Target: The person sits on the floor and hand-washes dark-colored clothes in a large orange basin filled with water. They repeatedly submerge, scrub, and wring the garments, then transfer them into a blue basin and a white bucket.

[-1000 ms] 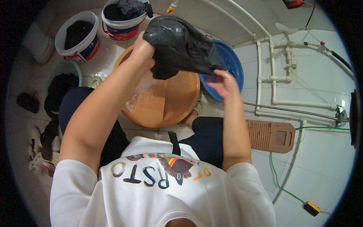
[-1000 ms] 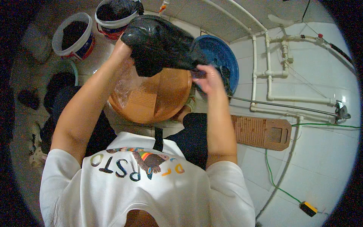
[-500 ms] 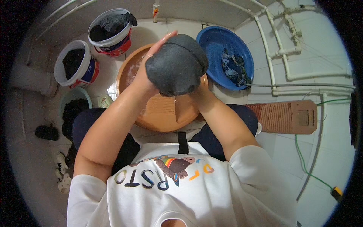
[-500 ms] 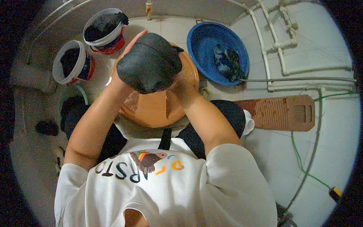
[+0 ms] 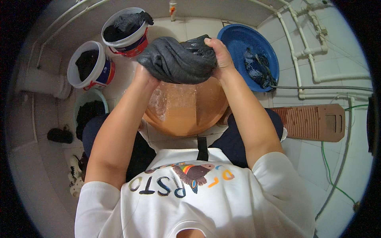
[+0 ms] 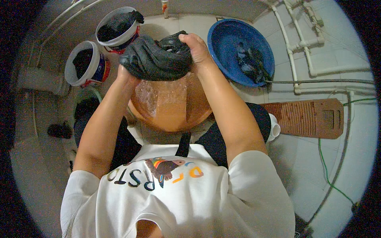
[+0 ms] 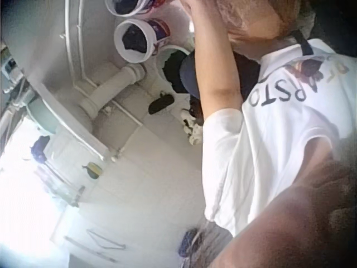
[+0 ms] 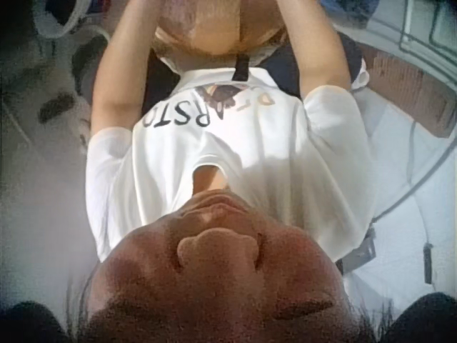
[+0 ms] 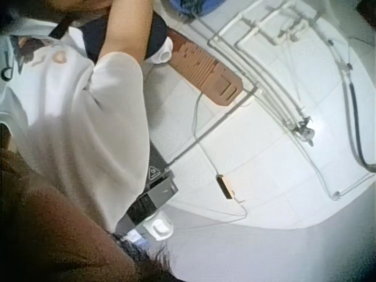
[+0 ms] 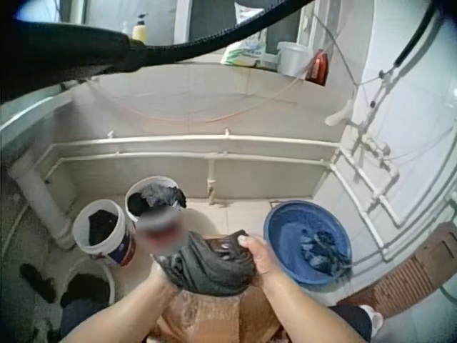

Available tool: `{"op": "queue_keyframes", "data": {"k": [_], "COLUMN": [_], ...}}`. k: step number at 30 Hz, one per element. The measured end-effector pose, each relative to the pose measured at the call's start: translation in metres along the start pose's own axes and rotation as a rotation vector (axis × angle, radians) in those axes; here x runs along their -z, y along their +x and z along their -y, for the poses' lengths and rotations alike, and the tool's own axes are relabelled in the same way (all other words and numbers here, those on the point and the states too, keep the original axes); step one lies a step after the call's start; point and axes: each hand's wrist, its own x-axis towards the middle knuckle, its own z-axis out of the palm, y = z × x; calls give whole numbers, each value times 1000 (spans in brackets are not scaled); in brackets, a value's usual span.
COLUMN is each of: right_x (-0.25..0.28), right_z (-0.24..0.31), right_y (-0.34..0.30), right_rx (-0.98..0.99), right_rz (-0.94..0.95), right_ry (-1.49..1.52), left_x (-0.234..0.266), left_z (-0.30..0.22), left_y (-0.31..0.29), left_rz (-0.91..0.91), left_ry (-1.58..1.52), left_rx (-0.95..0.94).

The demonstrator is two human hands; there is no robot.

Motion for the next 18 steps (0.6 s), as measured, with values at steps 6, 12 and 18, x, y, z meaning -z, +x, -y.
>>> {"op": "queue_keyframes", "data": {"k": [6,12,18], "right_x": [-27,-59,-73], "right_z": [-5,-21,-41], "right_y": [-26,-53,-80], "right_rx": [298,747,903], "right_rz": [274,415,511], "right_ry": [-639,-1036,-1218], "left_x": [8,67,93], "left_z": [-6,9,36], "left_y": [-12,16,30], "left_rz": [-26,0,17], "left_ry": [504,444,464], "left_rx": [109,269,302]}}
